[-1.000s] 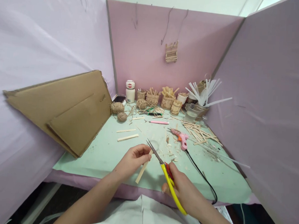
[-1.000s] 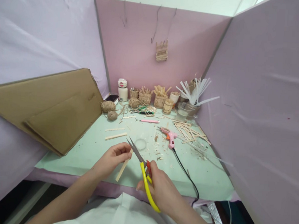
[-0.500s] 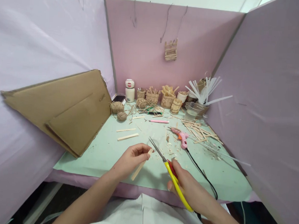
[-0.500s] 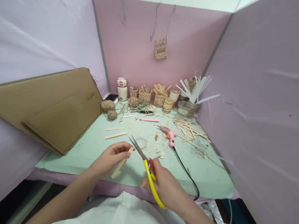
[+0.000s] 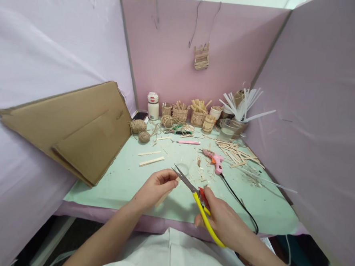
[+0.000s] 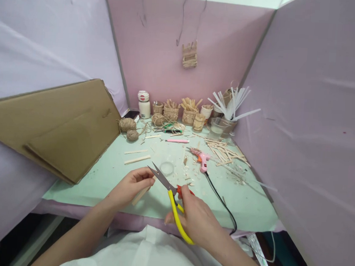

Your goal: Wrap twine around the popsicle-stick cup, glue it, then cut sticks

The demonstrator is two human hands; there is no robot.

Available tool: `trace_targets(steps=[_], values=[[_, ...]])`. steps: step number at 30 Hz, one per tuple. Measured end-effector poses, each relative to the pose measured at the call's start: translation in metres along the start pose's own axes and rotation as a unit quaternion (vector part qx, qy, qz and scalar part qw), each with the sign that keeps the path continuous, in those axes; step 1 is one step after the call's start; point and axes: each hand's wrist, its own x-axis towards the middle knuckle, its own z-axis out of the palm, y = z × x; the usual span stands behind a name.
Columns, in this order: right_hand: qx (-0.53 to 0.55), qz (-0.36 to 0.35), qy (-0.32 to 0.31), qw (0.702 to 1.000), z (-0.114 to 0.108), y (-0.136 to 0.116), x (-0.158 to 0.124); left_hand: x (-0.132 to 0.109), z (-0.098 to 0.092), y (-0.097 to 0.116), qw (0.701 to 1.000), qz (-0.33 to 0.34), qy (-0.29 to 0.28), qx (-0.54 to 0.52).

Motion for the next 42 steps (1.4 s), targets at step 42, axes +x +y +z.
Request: trace_targets(steps=[42], values=[[-0.052, -0.002, 0.047, 0.998, 0.009, 0.003, 0.005, 0.002, 0.003, -0.012, 0.999, 0.035, 0.011, -0.023]])
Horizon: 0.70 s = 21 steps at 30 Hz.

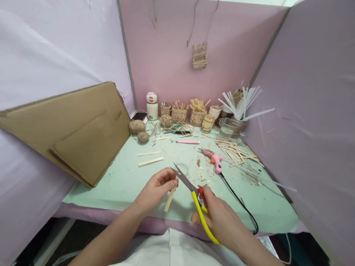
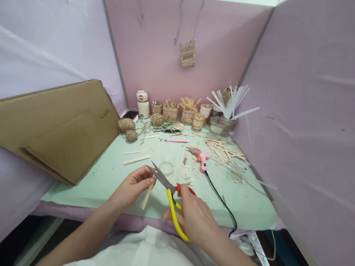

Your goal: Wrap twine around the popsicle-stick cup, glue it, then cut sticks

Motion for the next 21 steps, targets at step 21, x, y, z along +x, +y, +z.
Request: trace_targets(steps=[21], values=[[0.1, -0.04, -0.059, 0.992, 0.0017, 0.0013, -0.0026, -0.0017, 0.0075, -0.0023, 0.999, 0.013, 0.0, -0.03]])
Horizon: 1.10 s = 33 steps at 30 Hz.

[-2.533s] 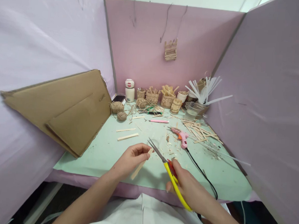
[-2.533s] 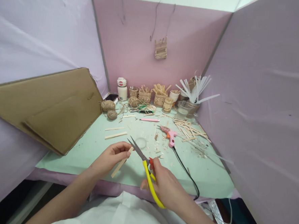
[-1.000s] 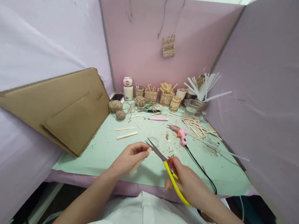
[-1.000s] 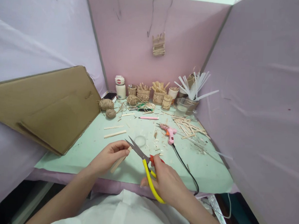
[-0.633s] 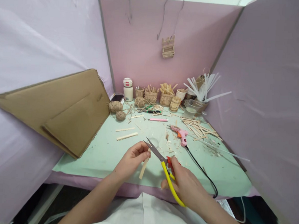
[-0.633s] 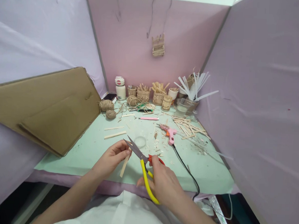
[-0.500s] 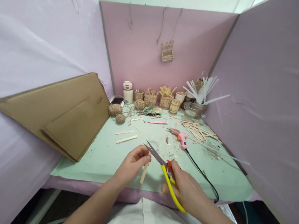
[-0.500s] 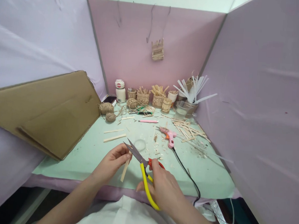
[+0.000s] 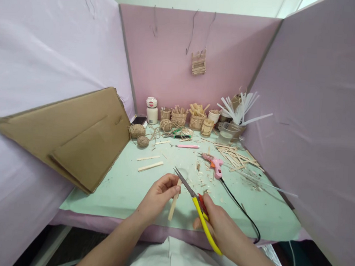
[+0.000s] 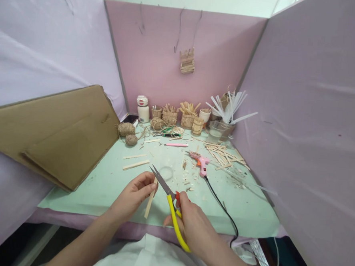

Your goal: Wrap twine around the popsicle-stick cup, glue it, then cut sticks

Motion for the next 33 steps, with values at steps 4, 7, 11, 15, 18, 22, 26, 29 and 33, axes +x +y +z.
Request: trace_targets(steps=[4, 7, 11, 15, 18, 22, 26, 29, 33], values=[[0.011, 0.011, 0.0, 1.0, -0.006, -0.001, -0.002, 0.001, -0.002, 0.002, 1.0, -0.02, 0.007, 0.015], [-0.037, 0.024, 0.029, 0.999, -0.009, 0.001, -0.002, 0.002, -0.003, 0.005, 0.999, -0.03, 0.009, 0.035], [-0.094, 0.024, 0.059, 0.994, -0.009, 0.005, -0.003, 0.003, -0.005, 0.007, 0.998, -0.029, -0.007, 0.05], [-0.108, 0.035, 0.046, 0.992, -0.01, 0.003, -0.003, 0.003, -0.008, 0.008, 0.997, -0.03, -0.027, 0.066], [-0.112, 0.044, 0.038, 0.992, -0.011, -0.002, -0.003, 0.002, -0.011, 0.007, 0.996, -0.029, -0.036, 0.08], [-0.124, 0.044, 0.031, 0.991, -0.011, -0.004, -0.003, 0.003, -0.016, 0.005, 0.995, -0.021, -0.054, 0.083], [-0.139, 0.039, 0.038, 0.989, -0.011, -0.002, -0.003, 0.004, -0.019, 0.002, 0.994, -0.017, -0.064, 0.083], [-0.139, 0.034, 0.037, 0.989, -0.011, -0.002, -0.004, 0.005, -0.02, 0.003, 0.993, -0.019, -0.07, 0.088], [-0.137, 0.037, 0.027, 0.99, -0.012, -0.004, -0.005, 0.004, -0.02, 0.007, 0.991, -0.023, -0.075, 0.104]])
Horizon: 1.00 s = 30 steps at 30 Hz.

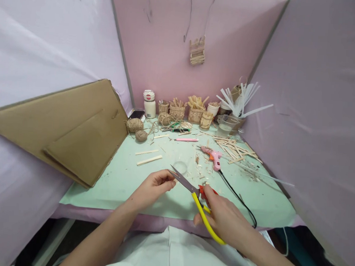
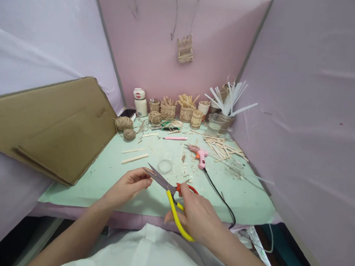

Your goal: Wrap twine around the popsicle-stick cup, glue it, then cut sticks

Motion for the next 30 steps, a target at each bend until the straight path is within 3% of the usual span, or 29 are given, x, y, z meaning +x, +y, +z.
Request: trace_targets(steps=[8, 13, 20, 30], values=[[-0.001, -0.012, -0.001, 1.0, 0.002, 0.004, -0.001, 0.0, -0.005, 0.006, 1.0, -0.01, -0.014, 0.016], [0.068, -0.026, -0.032, 0.997, 0.0, 0.005, -0.002, 0.0, -0.008, 0.004, 1.0, -0.011, -0.018, 0.013], [0.121, -0.009, -0.003, 0.993, -0.002, 0.007, 0.001, 0.001, -0.001, 0.009, 0.998, -0.045, 0.039, -0.026], [0.146, -0.012, 0.006, 0.989, 0.005, 0.003, 0.011, 0.008, 0.003, 0.006, 0.989, -0.023, 0.084, -0.12]])
